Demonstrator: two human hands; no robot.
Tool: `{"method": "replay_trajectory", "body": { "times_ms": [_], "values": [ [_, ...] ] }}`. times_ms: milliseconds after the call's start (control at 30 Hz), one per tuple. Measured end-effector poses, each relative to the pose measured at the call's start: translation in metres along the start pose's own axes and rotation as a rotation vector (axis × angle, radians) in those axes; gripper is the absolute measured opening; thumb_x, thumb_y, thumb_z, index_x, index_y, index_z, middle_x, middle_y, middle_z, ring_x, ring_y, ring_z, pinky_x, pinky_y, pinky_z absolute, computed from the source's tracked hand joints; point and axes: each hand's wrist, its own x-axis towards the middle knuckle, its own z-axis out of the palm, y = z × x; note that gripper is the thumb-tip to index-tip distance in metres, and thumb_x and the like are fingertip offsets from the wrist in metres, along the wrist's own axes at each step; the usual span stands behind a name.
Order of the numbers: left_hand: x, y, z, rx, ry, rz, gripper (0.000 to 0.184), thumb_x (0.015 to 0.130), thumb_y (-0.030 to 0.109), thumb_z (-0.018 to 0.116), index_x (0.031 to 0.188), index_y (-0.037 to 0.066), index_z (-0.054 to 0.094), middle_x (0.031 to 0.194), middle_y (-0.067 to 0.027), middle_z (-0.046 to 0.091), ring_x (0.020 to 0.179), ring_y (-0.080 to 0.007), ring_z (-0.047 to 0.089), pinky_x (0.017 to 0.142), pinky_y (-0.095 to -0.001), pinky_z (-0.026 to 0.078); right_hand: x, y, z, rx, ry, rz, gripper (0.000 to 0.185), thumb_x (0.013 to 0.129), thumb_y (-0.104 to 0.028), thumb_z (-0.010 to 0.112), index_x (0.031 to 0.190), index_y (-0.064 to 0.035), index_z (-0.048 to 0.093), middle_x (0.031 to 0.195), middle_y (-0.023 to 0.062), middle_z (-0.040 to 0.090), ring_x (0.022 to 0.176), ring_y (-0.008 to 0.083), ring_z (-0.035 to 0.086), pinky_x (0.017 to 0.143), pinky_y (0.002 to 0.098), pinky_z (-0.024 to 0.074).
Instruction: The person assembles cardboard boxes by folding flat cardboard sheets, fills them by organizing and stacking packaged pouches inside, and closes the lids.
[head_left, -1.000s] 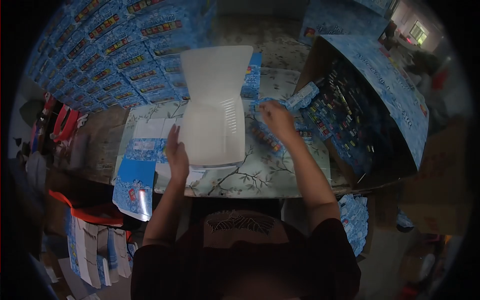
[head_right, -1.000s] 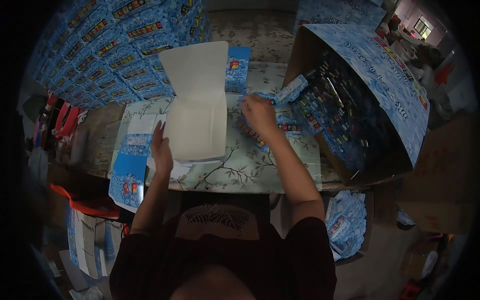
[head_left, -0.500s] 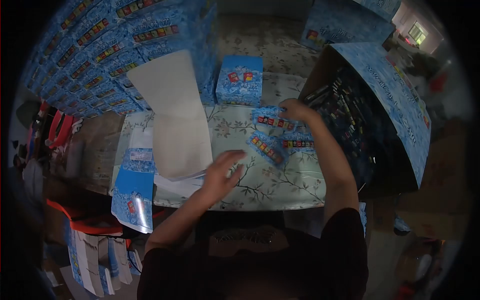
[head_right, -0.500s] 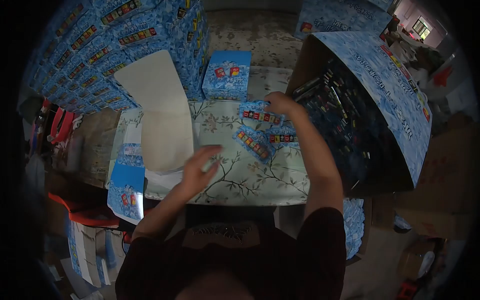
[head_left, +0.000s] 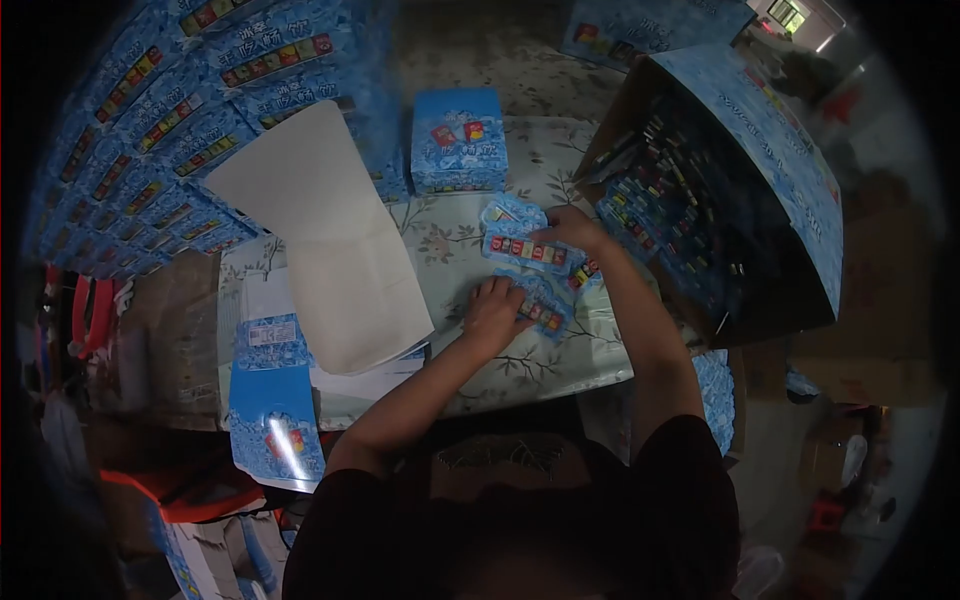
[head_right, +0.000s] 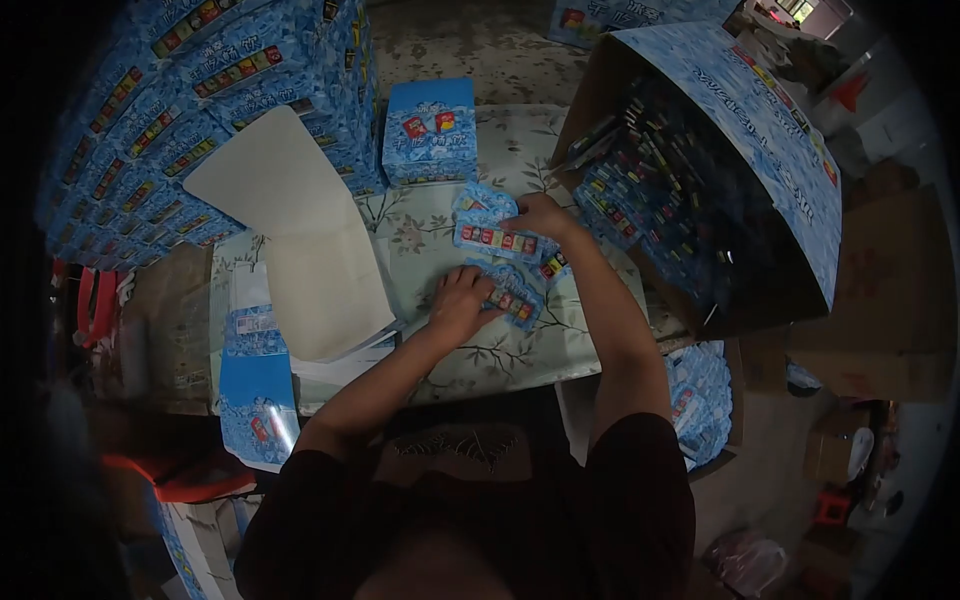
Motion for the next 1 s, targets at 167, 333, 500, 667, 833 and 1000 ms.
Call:
{"method": "replay_trajectory", "body": {
  "times_ms": [167, 333, 500, 667, 833, 1000],
  "values": [
    [-0.025, 0.000, -0.010, -0.005, 0.079, 0.001, 0.036, 0.062, 0.023, 0.077, 0.085, 0.006, 0.057, 0.109, -0.0134, 0.047, 0.102, -0.0300, 0.045, 0.086, -0.0431, 0.036, -0.070, -0.025, -0.063, 0.330, -0.090, -0.103, 0.037, 0.070, -0.028, 0.075, 0.092, -0.0001, 0.065, 0.079, 0.0091, 0.064, 0.076, 0.0199, 0.060, 0.072, 0.0320, 0.0462],
    [-0.010, 0.010, -0.029, -0.051, -0.186, -0.136, 0.041, 0.061, 0.021, 0.077, 0.092, 0.006, 0.054, 0.105, -0.0138, 0.048, 0.102, -0.0317, 0.048, 0.084, -0.0425, 0.039, -0.064, 0.026, -0.068, -0.247, -0.178, -0.113, 0.052, 0.069, -0.030, 0.076, 0.108, -0.0007, 0.058, 0.100, 0.0116, 0.061, 0.092, 0.0220, 0.057, 0.083, 0.0315, 0.0439],
    [-0.033, 0.022, -0.035, -0.302, 0.010, -0.188, 0.050, 0.065, 0.011, 0.072, 0.111, 0.006, 0.052, 0.105, -0.0150, 0.050, 0.097, -0.0340, 0.053, 0.081, -0.0421, 0.044, -0.081, 0.014, -0.060, -0.186, -0.342, 0.066, 0.064, 0.068, -0.032, 0.076, 0.117, -0.0003, 0.052, 0.110, 0.0132, 0.058, 0.098, 0.0217, 0.056, 0.086, 0.0302, 0.0428],
    [-0.059, 0.025, -0.037, -0.317, 0.021, 0.022, 0.034, 0.072, 0.004, 0.063, 0.105, 0.006, 0.056, 0.096, -0.0151, 0.057, 0.086, -0.0331, 0.057, 0.072, -0.0395, 0.047, -0.119, 0.064, -0.019, 0.495, -0.086, -0.013, 0.044, 0.072, -0.022, 0.074, 0.107, 0.0007, 0.057, 0.097, 0.0103, 0.061, 0.090, 0.0159, 0.056, 0.077, 0.0290, 0.0447],
    [-0.058, 0.027, -0.024, -0.236, 0.002, 0.169, 0.025, 0.072, 0.005, 0.064, 0.097, 0.006, 0.060, 0.092, -0.0135, 0.058, 0.085, -0.0307, 0.057, 0.071, -0.0382, 0.047, -0.158, 0.008, -0.005, 0.617, 0.034, 0.069, 0.025, 0.077, -0.013, 0.069, 0.096, -0.0002, 0.060, 0.083, 0.0079, 0.063, 0.077, 0.0121, 0.058, 0.067, 0.0299, 0.0469],
    [-0.048, 0.047, -0.029, 0.016, 0.241, 0.337, 0.035, 0.070, 0.012, 0.069, 0.103, 0.009, 0.059, 0.109, -0.0104, 0.055, 0.101, -0.0305, 0.052, 0.087, -0.0410, 0.041, -0.159, -0.033, 0.029, 0.151, 0.266, -0.444, 0.025, 0.079, -0.022, 0.068, 0.092, -0.0028, 0.060, 0.075, 0.0097, 0.060, 0.071, 0.0225, 0.060, 0.064, 0.0347, 0.0467]
  ]
}}
